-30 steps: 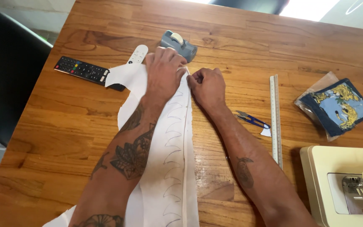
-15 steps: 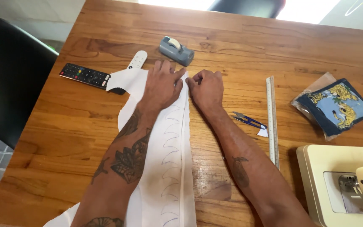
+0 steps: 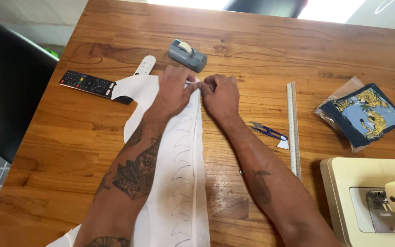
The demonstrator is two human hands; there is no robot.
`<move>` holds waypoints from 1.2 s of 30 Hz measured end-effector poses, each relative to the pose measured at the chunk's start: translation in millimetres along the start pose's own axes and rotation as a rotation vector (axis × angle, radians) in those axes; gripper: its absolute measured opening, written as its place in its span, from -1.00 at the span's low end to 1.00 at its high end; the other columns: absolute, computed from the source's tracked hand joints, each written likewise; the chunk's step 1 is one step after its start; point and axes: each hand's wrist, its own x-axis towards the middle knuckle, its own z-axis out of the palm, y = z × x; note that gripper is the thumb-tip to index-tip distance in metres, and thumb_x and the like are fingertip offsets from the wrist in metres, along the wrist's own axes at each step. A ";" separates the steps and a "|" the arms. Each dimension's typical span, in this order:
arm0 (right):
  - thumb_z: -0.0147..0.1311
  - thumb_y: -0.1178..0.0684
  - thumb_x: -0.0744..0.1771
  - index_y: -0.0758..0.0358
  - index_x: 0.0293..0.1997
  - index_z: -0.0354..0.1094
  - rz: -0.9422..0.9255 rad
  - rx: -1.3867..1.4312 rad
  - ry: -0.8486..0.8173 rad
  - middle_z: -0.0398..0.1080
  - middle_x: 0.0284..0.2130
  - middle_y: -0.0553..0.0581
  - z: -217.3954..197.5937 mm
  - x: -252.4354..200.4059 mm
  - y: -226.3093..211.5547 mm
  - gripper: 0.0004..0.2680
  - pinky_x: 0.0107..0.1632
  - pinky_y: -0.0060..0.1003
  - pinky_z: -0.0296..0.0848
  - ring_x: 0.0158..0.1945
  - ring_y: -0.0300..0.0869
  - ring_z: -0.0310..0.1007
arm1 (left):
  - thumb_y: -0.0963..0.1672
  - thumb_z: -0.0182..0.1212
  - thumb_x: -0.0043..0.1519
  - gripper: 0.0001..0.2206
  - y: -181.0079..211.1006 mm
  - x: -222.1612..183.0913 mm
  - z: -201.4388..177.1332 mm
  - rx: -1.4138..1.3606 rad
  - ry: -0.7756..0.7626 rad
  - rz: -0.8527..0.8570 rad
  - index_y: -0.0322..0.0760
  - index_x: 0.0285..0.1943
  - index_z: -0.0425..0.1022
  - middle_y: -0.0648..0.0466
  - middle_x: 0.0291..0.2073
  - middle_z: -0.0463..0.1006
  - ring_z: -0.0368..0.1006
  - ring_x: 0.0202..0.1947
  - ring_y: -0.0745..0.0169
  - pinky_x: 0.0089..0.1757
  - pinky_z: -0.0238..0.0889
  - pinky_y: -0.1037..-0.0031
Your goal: Cutting and preparing a fabric pattern on a wooden table using scissors and a pen.
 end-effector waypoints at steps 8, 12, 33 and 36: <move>0.29 -0.36 0.41 -0.16 -0.07 0.68 -0.204 -0.008 -0.079 0.60 -0.26 -0.04 0.7 -6.2 0.6 -0.78 0.29 0.05 0.27 0.13 0.00 0.48 | -0.01 0.39 0.50 -0.81 -0.1 0.8 -12.8 -0.340 0.123 0.063 0.21 0.24 0.56 0.30 0.03 0.72 0.60 0.19 0.24 0.25 0.15 0.27; 0.36 -0.37 0.37 -0.31 -0.11 0.70 -0.047 0.105 -0.114 0.52 -0.26 -0.12 -8.2 -2.3 -9.7 -0.83 0.32 -0.12 0.32 0.15 -0.14 0.50 | -0.02 0.40 0.49 -0.79 0.0 -1.5 -14.2 -0.307 0.167 0.083 0.19 0.27 0.58 0.29 0.03 0.73 0.62 0.16 0.22 0.23 0.18 0.26; 0.38 -0.33 0.35 -0.22 -0.31 0.66 -0.097 -0.005 -0.110 0.55 -0.47 -0.16 3.2 0.9 0.8 -0.82 0.22 -0.09 0.19 0.05 -0.17 0.52 | 0.08 0.32 0.49 -0.76 -49.1 -41.4 -60.7 0.551 0.064 -0.122 -0.04 0.03 0.56 0.07 -0.05 0.57 0.42 0.19 -0.05 0.12 0.15 0.07; 0.37 -0.35 0.36 -0.21 -0.31 0.65 -0.101 -0.024 -0.089 0.55 -0.46 -0.18 7.2 4.8 9.5 -0.81 0.23 -0.07 0.18 0.03 -0.17 0.50 | 0.09 0.38 0.47 -0.77 -60.8 -35.0 -63.9 0.564 0.174 -0.022 0.03 0.00 0.51 0.11 -0.16 0.58 0.47 0.09 -0.01 0.13 0.12 0.06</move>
